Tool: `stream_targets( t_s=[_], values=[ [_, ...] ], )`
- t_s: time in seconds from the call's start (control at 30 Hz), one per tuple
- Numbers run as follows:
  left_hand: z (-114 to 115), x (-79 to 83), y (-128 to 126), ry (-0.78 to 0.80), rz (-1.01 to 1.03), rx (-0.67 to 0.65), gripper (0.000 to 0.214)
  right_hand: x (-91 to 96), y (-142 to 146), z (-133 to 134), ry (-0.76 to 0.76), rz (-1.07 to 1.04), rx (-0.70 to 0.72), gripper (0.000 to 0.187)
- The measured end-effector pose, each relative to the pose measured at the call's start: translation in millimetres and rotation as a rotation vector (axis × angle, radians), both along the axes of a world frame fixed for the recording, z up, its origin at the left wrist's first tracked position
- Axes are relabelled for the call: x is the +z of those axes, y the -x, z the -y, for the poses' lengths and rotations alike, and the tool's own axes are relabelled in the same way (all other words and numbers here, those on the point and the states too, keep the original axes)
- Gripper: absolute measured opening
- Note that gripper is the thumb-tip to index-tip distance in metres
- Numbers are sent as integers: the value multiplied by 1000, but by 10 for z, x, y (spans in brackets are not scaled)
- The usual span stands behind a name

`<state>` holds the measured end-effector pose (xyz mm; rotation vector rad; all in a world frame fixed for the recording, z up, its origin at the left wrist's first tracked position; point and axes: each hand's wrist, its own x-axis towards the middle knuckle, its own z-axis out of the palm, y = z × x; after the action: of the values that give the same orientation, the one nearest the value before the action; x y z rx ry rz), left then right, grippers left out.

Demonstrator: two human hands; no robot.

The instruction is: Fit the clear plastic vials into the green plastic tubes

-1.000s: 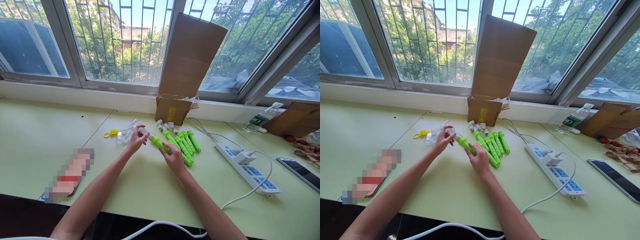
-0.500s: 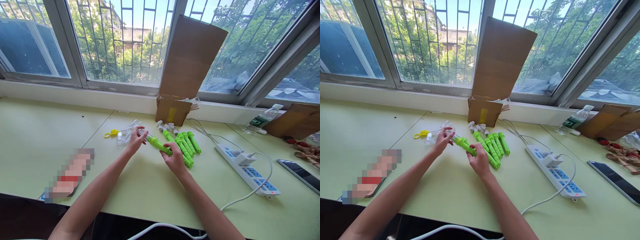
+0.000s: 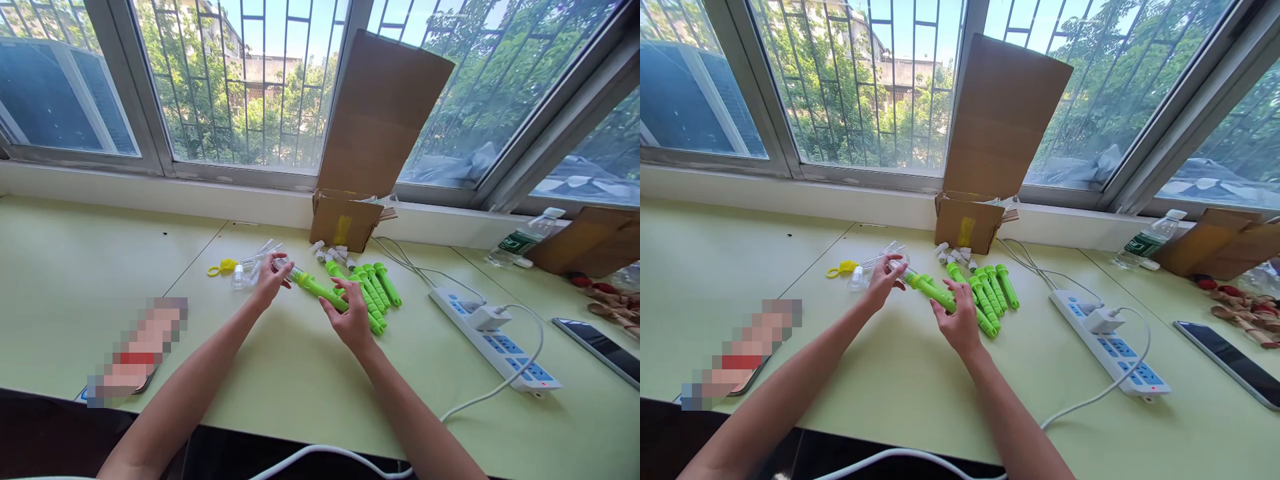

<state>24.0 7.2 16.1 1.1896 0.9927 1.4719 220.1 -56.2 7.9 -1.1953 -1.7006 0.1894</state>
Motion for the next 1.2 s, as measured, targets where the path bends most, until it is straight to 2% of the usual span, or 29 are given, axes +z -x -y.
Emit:
stream_targets(
  t_s=[0.1,0.3,0.5,0.7,0.97,1.2],
  values=[
    [1,0,-3,4,5,-2,51,18,-1,22,18,-30,-19,37],
    [9,35,17,20,26,22,48,-21,14,-7,8,-51,39,26],
    [13,36,17,21,16,22,49,-69,-1,-40,163,-158,19,36],
    [-2,9,5,12,7,22,49,4,14,-6,53,-103,2,40],
    [-7,7,18,16,12,30,47,-48,10,-25,85,-136,55,35],
    [-21,7,47,8,34,31,46,-115,-3,-64,241,-186,100,48]
  ],
)
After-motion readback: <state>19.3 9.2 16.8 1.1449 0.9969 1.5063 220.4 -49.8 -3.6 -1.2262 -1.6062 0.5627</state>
